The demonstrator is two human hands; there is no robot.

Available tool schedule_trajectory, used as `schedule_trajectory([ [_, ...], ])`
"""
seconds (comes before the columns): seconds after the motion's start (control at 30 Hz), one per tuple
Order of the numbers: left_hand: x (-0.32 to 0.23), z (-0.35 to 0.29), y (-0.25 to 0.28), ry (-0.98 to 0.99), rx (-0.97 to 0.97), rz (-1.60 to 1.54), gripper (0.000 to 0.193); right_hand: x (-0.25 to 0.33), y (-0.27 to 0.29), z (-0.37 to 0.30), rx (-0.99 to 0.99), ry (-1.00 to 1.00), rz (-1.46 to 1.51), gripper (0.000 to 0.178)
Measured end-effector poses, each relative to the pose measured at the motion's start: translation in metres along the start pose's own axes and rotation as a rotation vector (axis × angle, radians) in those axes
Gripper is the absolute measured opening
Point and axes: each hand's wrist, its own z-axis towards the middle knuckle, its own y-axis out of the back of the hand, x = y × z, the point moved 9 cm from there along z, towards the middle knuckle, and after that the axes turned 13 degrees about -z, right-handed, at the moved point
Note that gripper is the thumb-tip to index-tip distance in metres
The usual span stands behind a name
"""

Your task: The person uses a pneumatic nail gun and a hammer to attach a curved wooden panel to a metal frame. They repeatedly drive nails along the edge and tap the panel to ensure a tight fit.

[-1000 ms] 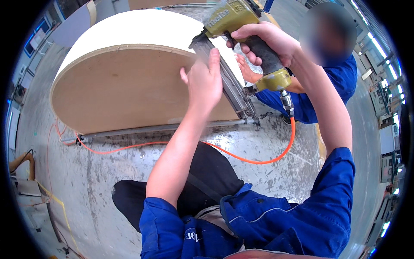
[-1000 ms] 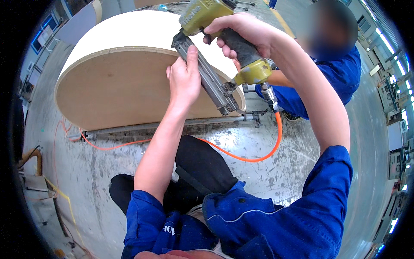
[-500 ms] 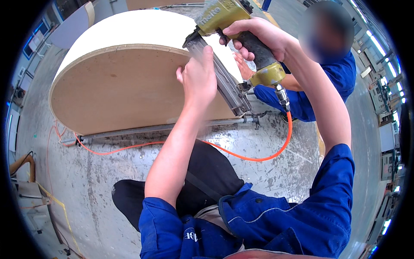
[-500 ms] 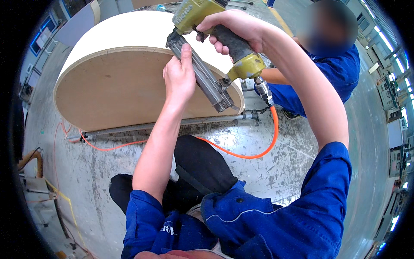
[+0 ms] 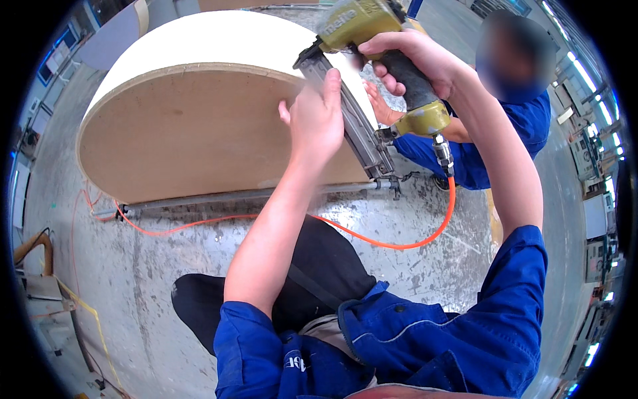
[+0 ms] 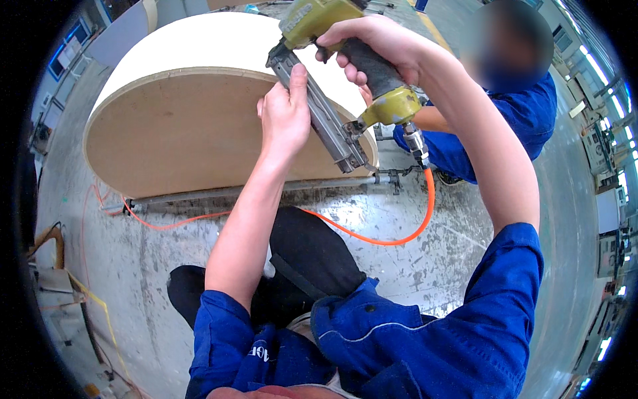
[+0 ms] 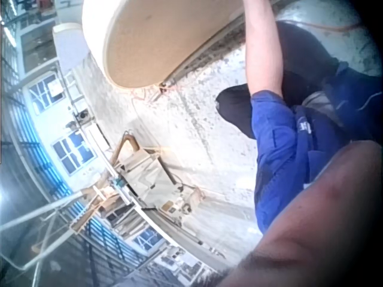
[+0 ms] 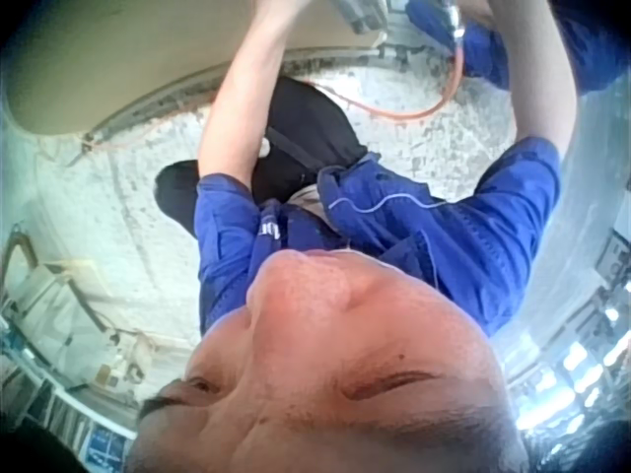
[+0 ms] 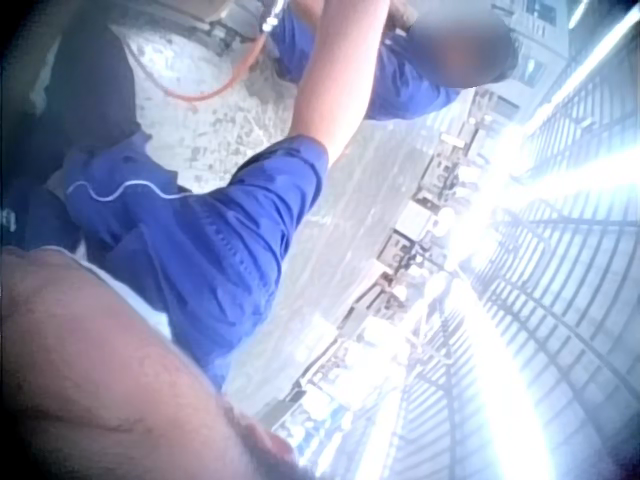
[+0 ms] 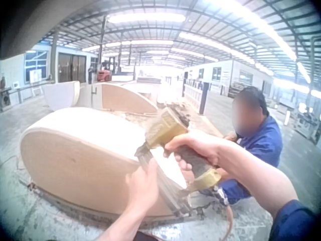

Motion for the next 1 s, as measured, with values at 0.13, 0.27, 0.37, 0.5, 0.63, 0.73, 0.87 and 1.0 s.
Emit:
schedule_trajectory([
  [0.13,-0.005,-0.006,-0.007,-0.065,0.014,0.040,0.060,-0.006,0.001,-0.014,-0.036,0.027,0.039,0.031],
  [0.27,-0.003,-0.016,-0.016,-0.082,0.057,-0.054,0.070,-0.024,0.005,-0.020,-0.075,0.003,0.064,0.031],
  [0.37,-0.002,-0.016,-0.016,-0.101,0.027,-0.063,0.071,-0.025,0.002,-0.018,-0.042,0.011,0.074,0.032],
  [0.5,0.006,-0.011,-0.017,-0.094,0.010,0.039,0.061,-0.024,0.001,-0.016,-0.032,0.010,0.070,0.033],
  [0.63,0.009,-0.009,-0.012,-0.113,-0.024,0.027,0.063,-0.018,-0.002,-0.011,-0.037,0.005,0.060,0.033],
  [0.73,0.011,-0.008,-0.014,-0.096,-0.013,0.044,0.062,-0.021,-0.001,-0.009,-0.010,-0.009,0.093,0.031],
  [0.87,0.006,-0.010,-0.014,-0.065,0.008,0.065,0.061,-0.020,0.001,-0.011,-0.051,-0.008,0.070,0.030],
  [1.0,0.009,-0.007,-0.015,-0.067,-0.008,0.064,0.062,-0.018,0.000,-0.007,-0.002,-0.006,0.068,0.030],
])
